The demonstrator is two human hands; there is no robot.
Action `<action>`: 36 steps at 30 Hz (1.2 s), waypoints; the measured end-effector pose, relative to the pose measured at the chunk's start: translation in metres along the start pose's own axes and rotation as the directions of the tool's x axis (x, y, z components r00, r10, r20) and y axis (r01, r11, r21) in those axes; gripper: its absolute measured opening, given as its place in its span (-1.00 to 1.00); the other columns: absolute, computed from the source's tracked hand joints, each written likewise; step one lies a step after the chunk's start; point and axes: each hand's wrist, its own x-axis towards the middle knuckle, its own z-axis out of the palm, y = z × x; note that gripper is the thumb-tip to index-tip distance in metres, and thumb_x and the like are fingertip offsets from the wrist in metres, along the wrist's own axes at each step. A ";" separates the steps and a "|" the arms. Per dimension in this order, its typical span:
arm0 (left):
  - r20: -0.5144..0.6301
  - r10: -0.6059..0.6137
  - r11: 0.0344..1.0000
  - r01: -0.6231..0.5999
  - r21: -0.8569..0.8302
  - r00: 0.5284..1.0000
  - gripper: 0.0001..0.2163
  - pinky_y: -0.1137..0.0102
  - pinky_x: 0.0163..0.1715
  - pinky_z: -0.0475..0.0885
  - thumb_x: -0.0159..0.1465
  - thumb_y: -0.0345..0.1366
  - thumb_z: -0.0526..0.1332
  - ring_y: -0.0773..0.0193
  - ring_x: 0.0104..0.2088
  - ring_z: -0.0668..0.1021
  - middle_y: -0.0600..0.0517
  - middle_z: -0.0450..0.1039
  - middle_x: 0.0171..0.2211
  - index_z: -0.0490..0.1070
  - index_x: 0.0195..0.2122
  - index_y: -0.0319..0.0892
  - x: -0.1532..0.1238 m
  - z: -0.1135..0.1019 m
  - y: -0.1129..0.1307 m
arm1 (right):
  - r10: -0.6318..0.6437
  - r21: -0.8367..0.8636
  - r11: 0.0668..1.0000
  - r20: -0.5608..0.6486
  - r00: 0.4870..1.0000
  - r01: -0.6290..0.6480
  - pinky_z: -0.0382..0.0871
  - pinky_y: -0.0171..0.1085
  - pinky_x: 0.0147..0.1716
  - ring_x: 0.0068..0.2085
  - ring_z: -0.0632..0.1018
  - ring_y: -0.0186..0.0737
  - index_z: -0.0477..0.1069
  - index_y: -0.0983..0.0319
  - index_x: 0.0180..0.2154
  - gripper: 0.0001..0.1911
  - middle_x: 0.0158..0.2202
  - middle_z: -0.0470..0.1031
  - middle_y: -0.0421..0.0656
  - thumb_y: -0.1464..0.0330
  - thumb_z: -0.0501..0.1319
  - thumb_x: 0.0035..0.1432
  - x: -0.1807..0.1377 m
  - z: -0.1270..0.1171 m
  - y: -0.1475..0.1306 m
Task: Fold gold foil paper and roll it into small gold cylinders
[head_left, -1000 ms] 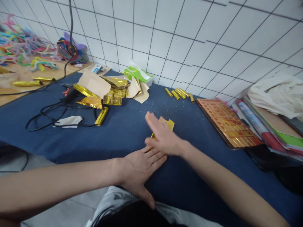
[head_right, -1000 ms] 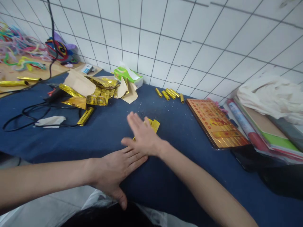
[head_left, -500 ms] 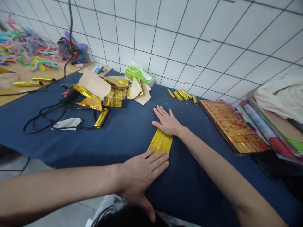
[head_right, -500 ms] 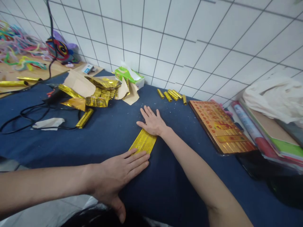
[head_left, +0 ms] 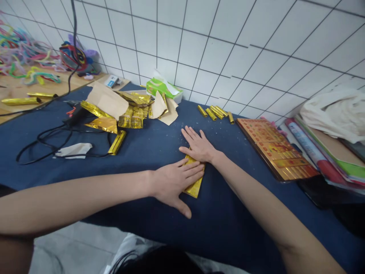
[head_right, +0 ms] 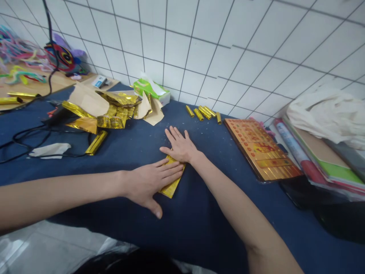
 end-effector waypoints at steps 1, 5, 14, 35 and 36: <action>0.003 0.012 1.000 -0.012 -0.005 1.000 -0.05 0.14 0.21 -0.27 0.01 0.21 0.09 0.00 0.27 -0.11 -0.29 -0.18 0.26 -0.11 0.23 -0.45 -0.003 0.005 0.004 | -0.001 0.007 1.000 0.001 1.000 0.001 -0.22 0.20 0.14 0.28 -0.13 0.01 -0.22 0.32 0.25 -0.14 0.30 -0.24 0.04 -0.12 -0.26 0.11 -0.001 -0.001 -0.001; 0.016 0.056 0.996 -0.054 -0.073 0.998 -0.03 0.16 0.21 -0.18 0.00 0.23 0.10 -0.02 0.26 -0.05 -0.30 -0.18 0.25 -0.13 0.24 -0.45 -0.021 0.013 0.027 | 0.003 0.023 1.000 0.017 1.000 -0.004 -0.24 0.19 0.15 0.28 -0.14 -0.01 -0.23 0.33 0.25 -0.13 0.30 -0.26 0.03 -0.13 -0.27 0.11 -0.002 -0.004 -0.003; 0.040 0.024 0.988 -0.018 -0.151 0.999 -0.01 0.15 0.22 -0.20 -0.01 0.23 0.11 0.01 0.26 -0.10 -0.27 -0.24 0.26 -0.17 0.25 -0.41 -0.032 0.017 0.042 | -0.006 0.122 0.992 -0.015 1.000 0.007 -0.28 0.17 0.16 0.29 -0.16 -0.02 -0.27 0.27 0.26 -0.12 0.30 -0.26 0.00 -0.13 -0.19 0.09 0.000 -0.001 0.006; 0.034 0.026 0.980 -0.019 -0.201 0.999 -0.03 0.11 0.21 -0.19 -0.01 0.20 0.14 -0.04 0.26 -0.09 -0.27 -0.24 0.26 -0.15 0.25 -0.39 -0.032 0.016 0.043 | -0.131 0.077 0.989 0.063 0.989 0.126 -0.29 0.16 0.17 0.28 -0.15 -0.03 -0.22 0.32 0.25 -0.17 0.30 -0.27 0.01 -0.10 -0.24 0.13 -0.020 -0.008 -0.022; 0.036 0.027 0.978 -0.019 -0.206 0.999 -0.03 0.12 0.21 -0.18 -0.01 0.20 0.14 -0.04 0.26 -0.08 -0.27 -0.25 0.26 -0.16 0.25 -0.38 -0.032 0.016 0.043 | -0.078 0.059 0.995 0.052 0.996 0.075 -0.27 0.17 0.16 0.28 -0.15 -0.03 -0.22 0.31 0.25 -0.19 0.30 -0.26 0.01 -0.08 -0.26 0.15 -0.013 -0.006 -0.014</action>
